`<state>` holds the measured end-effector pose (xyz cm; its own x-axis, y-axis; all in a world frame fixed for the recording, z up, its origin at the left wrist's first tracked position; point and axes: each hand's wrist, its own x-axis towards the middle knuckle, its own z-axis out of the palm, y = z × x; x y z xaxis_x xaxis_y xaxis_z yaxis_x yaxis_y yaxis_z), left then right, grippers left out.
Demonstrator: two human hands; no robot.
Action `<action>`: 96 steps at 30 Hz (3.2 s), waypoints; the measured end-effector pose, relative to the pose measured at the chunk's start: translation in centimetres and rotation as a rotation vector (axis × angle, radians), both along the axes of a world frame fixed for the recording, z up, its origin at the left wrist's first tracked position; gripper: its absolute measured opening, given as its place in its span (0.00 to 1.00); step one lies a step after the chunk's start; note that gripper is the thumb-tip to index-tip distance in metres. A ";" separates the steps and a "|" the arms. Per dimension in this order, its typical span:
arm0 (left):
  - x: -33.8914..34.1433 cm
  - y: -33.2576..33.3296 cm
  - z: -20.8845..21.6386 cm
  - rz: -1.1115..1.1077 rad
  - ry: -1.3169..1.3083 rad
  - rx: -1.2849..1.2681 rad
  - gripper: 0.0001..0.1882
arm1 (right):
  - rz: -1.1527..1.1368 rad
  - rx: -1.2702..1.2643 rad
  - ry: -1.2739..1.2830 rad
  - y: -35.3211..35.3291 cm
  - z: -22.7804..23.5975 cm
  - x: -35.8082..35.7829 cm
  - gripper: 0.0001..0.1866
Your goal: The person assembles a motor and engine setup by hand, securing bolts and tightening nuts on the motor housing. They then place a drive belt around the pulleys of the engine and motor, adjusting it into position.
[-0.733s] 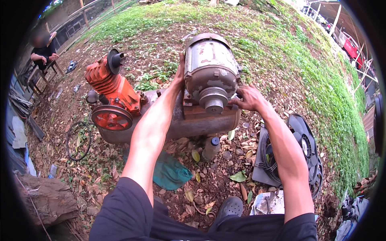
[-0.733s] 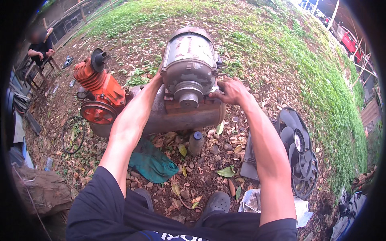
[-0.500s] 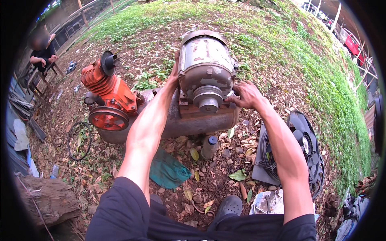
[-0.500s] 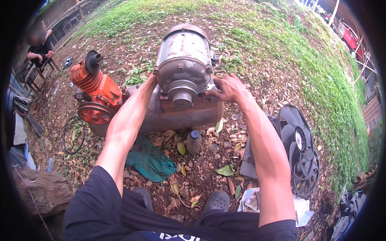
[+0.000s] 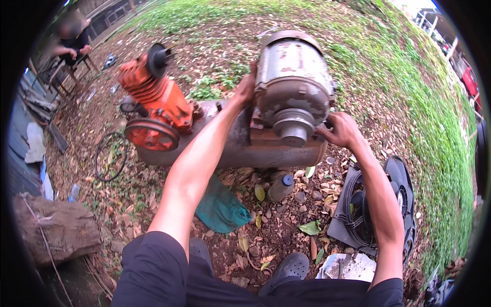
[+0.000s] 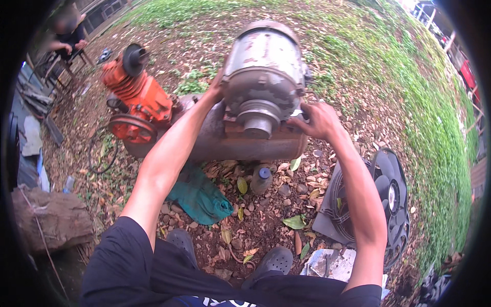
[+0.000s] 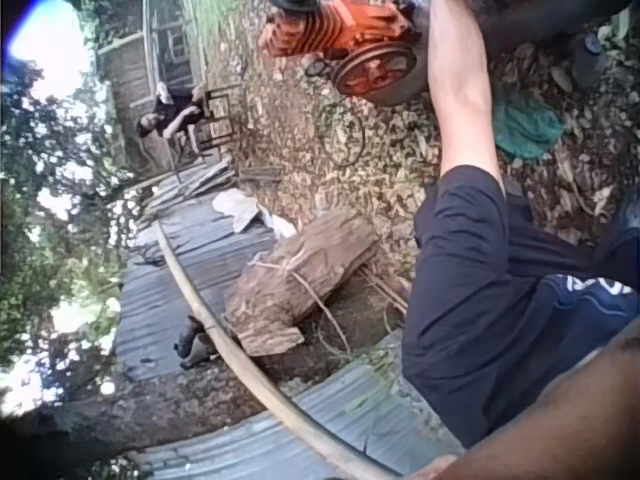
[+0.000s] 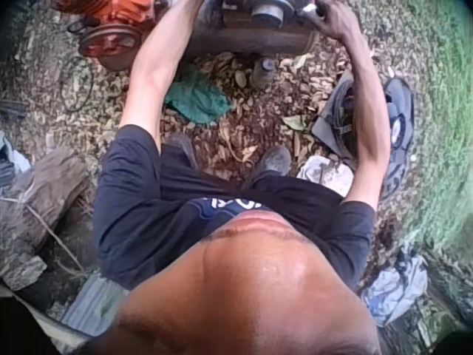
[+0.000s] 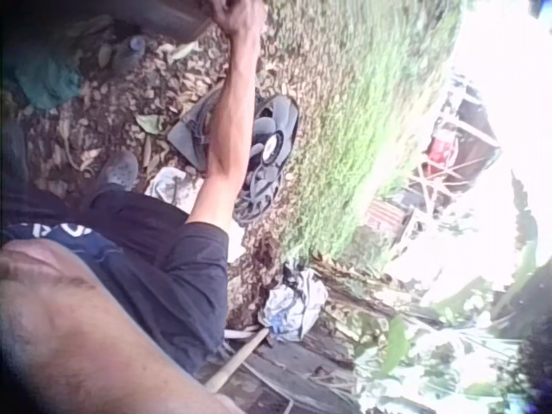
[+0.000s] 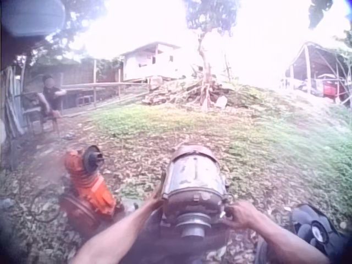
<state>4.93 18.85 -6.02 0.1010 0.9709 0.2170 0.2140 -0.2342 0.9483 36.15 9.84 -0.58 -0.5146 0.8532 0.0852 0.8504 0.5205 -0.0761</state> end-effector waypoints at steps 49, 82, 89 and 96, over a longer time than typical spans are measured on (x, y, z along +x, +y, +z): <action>9.9 -19.1 8.0 0.123 -0.094 1.258 0.03 | -0.573 0.192 -0.235 -0.1 5.9 1.6 0.24; 24.4 -30.9 -10.6 -0.737 0.208 0.484 0.09 | -0.800 -0.946 -0.519 -43.4 -19.0 24.0 0.13; 17.2 -30.2 -14.8 -0.642 0.651 0.273 0.15 | -0.564 -0.571 -0.522 -36.7 -20.3 17.8 0.10; 7.1 -33.6 -17.9 -0.565 0.876 0.213 0.17 | -0.134 -0.502 -0.282 -28.3 -21.6 5.1 0.20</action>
<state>12.08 -14.78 -23.88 0.7287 0.6848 0.0103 0.6103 -0.6562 0.4437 41.30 -18.45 -22.21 -0.3440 0.8128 -0.4701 0.9293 0.3663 -0.0466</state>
